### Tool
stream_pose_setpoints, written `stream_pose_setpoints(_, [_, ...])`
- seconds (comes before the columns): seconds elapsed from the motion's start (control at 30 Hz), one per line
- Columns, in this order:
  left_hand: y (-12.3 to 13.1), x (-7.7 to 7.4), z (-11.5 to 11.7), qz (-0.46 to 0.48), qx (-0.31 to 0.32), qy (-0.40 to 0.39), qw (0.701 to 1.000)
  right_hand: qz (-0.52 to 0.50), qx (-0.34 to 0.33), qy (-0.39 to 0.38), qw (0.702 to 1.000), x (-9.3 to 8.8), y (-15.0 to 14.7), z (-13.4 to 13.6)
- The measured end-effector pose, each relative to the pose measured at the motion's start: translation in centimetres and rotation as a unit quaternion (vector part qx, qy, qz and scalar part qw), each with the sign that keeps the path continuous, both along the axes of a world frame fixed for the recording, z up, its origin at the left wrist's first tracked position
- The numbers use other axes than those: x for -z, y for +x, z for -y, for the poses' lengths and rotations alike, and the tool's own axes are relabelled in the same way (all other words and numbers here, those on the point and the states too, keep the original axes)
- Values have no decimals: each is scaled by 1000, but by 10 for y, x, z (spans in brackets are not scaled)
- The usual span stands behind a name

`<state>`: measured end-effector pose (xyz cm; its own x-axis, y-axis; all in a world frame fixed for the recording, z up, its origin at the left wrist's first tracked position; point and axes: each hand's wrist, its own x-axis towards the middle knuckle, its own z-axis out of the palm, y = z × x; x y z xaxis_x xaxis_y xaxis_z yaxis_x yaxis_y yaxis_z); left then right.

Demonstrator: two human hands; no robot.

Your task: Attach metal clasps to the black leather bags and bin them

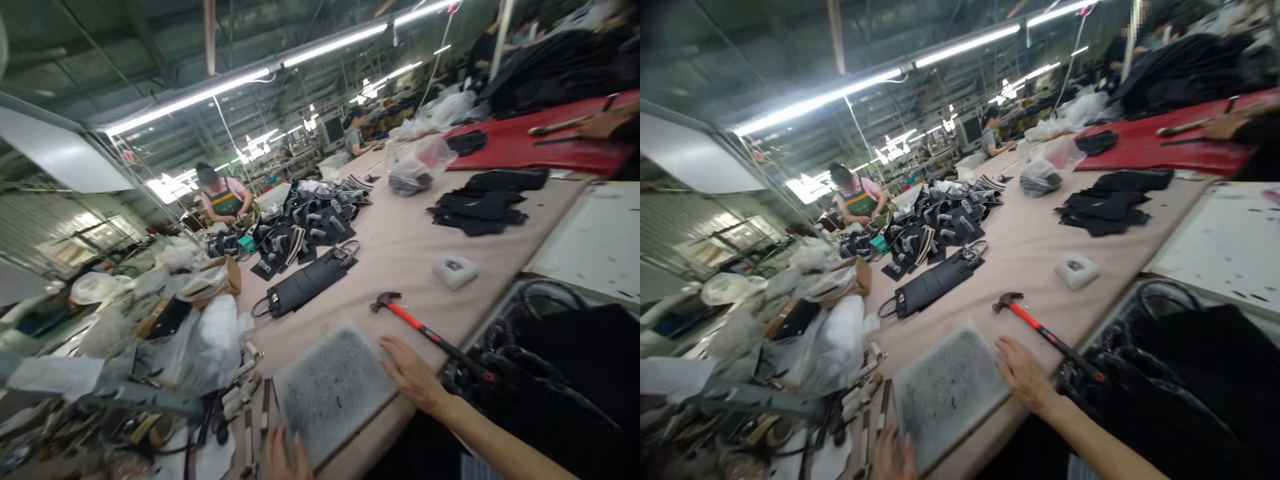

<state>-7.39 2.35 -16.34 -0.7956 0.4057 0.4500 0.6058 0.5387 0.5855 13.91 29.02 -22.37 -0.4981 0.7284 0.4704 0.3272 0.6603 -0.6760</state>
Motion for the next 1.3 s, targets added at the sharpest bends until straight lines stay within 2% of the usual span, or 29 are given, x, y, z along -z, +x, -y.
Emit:
stream_pose_setpoints(0.1, [-39,-5,-38,-25,52,-56,997,29,2,35,999,12,-16,-4])
stream_pose_setpoints(0.2, [-85,-20,-93,-40,85,-152,984,53,9,61,997,19,-23,-1])
stream_pose_setpoints(0.3, [-131,-35,-145,-47,89,-281,954,60,6,82,995,24,-23,-2])
stream_pose_setpoints(0.37, [-159,-40,-172,-48,75,-332,939,58,8,100,993,29,-21,-4])
stream_pose_setpoints(0.53, [-211,-36,-217,-79,66,-362,926,58,18,148,987,39,-19,-8])
stream_pose_setpoints(0.73, [-244,-25,-256,-122,74,-423,895,89,23,169,981,36,-16,-6])
stream_pose_setpoints(0.83, [-248,-29,-263,-125,87,-441,885,107,19,175,978,28,-15,-6])
stream_pose_setpoints(0.9, [-248,-40,-262,-133,115,-441,880,116,16,176,977,23,-16,-5])
stream_pose_setpoints(0.97, [-246,-59,-259,-144,146,-436,876,118,16,174,978,20,-17,-5])
stream_pose_setpoints(1.07, [-233,-99,-250,-162,181,-424,872,107,19,166,980,19,-18,-3])
stream_pose_setpoints(1.13, [-215,-126,-236,-179,206,-417,867,100,18,164,981,19,-18,-3])
stream_pose_setpoints(1.2, [-186,-146,-215,-196,236,-416,856,93,16,164,982,20,-19,-2])
stream_pose_setpoints(1.23, [-169,-152,-201,-199,248,-418,851,88,15,163,982,20,-19,-2])
stream_pose_setpoints(1.3, [-127,-154,-170,-187,256,-418,851,83,12,156,984,20,-19,-2])
